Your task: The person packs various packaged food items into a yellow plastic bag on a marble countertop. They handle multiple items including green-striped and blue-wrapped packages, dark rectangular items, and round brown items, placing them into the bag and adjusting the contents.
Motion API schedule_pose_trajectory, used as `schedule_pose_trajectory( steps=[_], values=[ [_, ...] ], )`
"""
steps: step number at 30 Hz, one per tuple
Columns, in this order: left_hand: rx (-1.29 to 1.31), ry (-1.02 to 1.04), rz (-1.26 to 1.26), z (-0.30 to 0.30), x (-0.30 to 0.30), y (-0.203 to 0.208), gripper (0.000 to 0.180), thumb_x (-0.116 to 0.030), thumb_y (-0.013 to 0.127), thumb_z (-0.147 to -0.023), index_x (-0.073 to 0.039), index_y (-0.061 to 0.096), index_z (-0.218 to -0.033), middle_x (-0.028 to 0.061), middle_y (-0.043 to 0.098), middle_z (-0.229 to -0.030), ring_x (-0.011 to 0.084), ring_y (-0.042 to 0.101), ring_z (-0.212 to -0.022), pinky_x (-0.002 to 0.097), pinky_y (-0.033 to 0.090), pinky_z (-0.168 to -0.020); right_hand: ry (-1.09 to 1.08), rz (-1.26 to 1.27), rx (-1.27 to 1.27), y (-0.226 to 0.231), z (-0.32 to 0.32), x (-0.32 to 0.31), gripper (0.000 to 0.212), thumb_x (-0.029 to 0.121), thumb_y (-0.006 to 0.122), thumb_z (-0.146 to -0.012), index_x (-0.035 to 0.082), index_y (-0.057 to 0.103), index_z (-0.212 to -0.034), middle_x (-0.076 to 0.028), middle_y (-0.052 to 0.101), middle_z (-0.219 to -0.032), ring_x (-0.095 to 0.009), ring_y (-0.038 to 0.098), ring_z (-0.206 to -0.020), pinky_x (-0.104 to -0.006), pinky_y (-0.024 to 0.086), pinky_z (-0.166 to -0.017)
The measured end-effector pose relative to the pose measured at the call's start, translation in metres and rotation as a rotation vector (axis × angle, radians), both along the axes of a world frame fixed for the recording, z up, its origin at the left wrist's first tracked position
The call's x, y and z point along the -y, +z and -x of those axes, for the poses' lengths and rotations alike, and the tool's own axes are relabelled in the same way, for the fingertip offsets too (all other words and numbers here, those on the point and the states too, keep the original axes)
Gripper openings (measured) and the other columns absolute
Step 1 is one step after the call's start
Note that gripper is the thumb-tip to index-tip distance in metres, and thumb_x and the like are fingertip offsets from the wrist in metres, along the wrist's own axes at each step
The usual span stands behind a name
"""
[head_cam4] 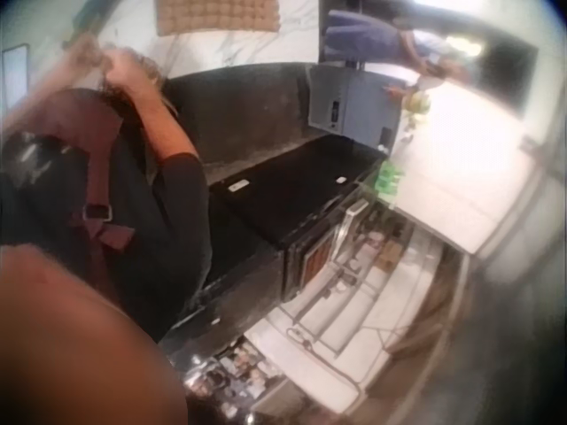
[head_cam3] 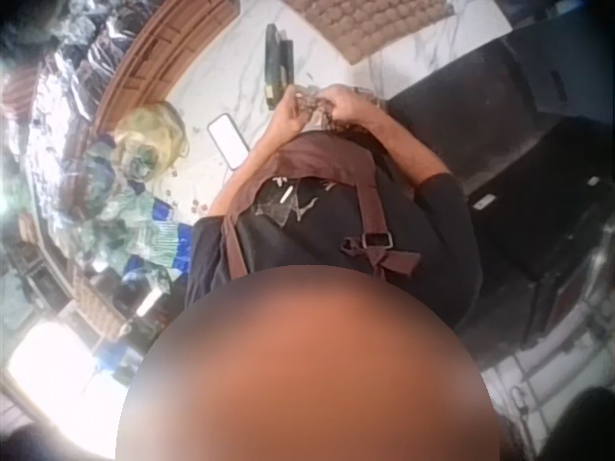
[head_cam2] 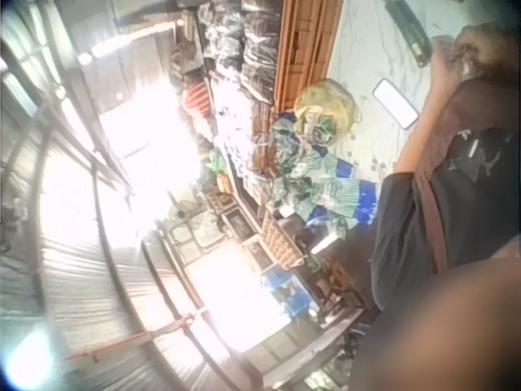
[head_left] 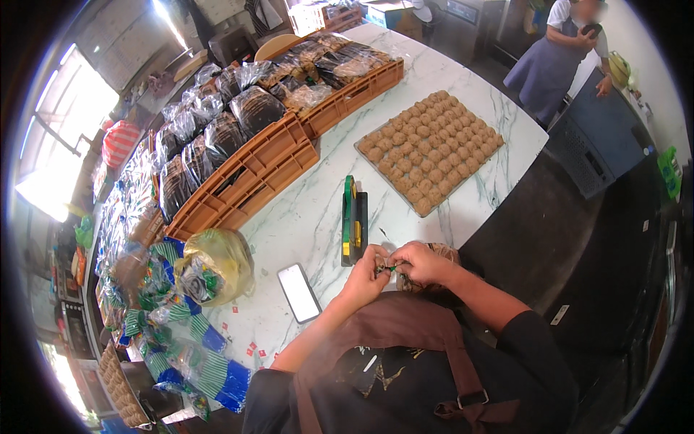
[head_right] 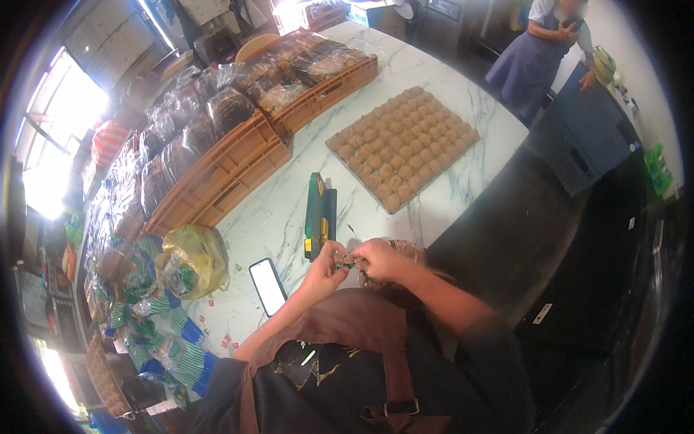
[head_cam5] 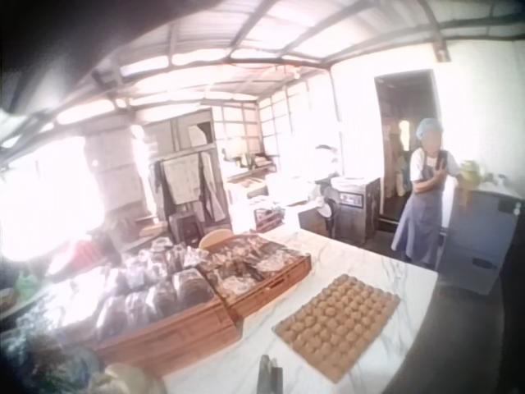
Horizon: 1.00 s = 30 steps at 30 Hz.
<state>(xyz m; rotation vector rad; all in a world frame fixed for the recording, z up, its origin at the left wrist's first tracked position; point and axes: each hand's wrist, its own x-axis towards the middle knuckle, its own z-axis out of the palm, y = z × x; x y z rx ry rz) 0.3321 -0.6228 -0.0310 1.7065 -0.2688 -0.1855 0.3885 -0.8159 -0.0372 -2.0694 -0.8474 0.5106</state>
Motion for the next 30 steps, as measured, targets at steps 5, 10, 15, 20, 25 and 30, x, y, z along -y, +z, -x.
schedule_pose_trajectory(
  steps=[5, 10, 15, 20, 25, 30],
  values=[
    [0.429, -0.148, -0.461, -0.004, -0.008, 0.019, 0.024, 0.001, 0.061, -0.079, -0.011, 0.061, -0.101, 0.005, 0.062, -0.084, 0.023, 0.056, -0.073, 0.0352, 0.038, -0.072, 0.144, 0.116, -0.254, 0.007, -0.014, 0.004, 0.018, 0.005, 0.065, -0.079, 0.003, 0.063, -0.097, -0.015, 0.066, -0.083, -0.032, 0.061, -0.079, -0.0388, 0.047, -0.073],
    [0.626, -0.193, -0.632, -0.009, -0.013, 0.025, 0.014, -0.01, 0.07, -0.078, -0.013, 0.066, -0.092, 0.0018, 0.059, -0.076, 0.0214, 0.058, -0.075, 0.035, 0.037, -0.071, 0.181, 0.054, -0.362, 0.021, -0.017, 0.001, 0.017, 0.004, 0.064, -0.081, 0.0, 0.061, -0.097, -0.012, 0.065, -0.081, -0.021, 0.058, -0.076, -0.0364, 0.046, -0.073],
    [0.681, -0.093, -0.678, -0.007, -0.014, 0.019, 0.011, -0.013, 0.071, -0.079, -0.013, 0.065, -0.088, 0.0022, 0.058, -0.072, 0.0218, 0.059, -0.071, 0.0363, 0.037, -0.069, 0.174, 0.067, -0.365, 0.027, -0.02, -0.003, 0.019, 0.005, 0.065, -0.081, 0.0, 0.063, -0.099, -0.012, 0.066, -0.082, -0.019, 0.058, -0.076, -0.036, 0.047, -0.073],
    [0.669, 0.076, -0.666, -0.01, -0.017, 0.015, 0.009, -0.01, 0.068, -0.08, -0.012, 0.062, -0.085, 0.003, 0.061, -0.074, 0.0233, 0.06, -0.069, 0.0382, 0.036, -0.067, 0.017, -0.063, -0.185, 0.025, -0.013, -0.018, 0.024, 0.009, 0.067, -0.081, 0.0, 0.064, -0.103, -0.015, 0.068, -0.084, -0.024, 0.064, -0.078, -0.0371, 0.049, -0.072],
    [0.59, 0.184, -0.764, -0.015, -0.031, 0.015, 0.008, -0.007, 0.065, -0.081, -0.012, 0.06, -0.086, 0.0041, 0.063, -0.075, 0.0259, 0.061, -0.07, 0.04, 0.034, -0.067, -0.087, -0.112, -0.088, 0.023, -0.017, -0.043, 0.03, 0.01, 0.066, -0.079, 0.002, 0.061, -0.107, -0.018, 0.068, -0.087, -0.033, 0.066, -0.082, -0.0404, 0.05, -0.071],
    [0.418, 0.247, -0.857, -0.032, -0.052, 0.015, 0.01, -0.011, 0.066, -0.082, -0.012, 0.062, -0.091, 0.0059, 0.067, -0.081, 0.0252, 0.063, -0.074, 0.0391, 0.034, -0.071, -0.155, 0.0, -0.033, 0.02, -0.037, -0.074, 0.035, 0.013, 0.07, -0.079, 0.003, 0.059, -0.111, -0.017, 0.07, -0.09, -0.033, 0.068, -0.086, -0.0405, 0.051, -0.077]
  ],
)
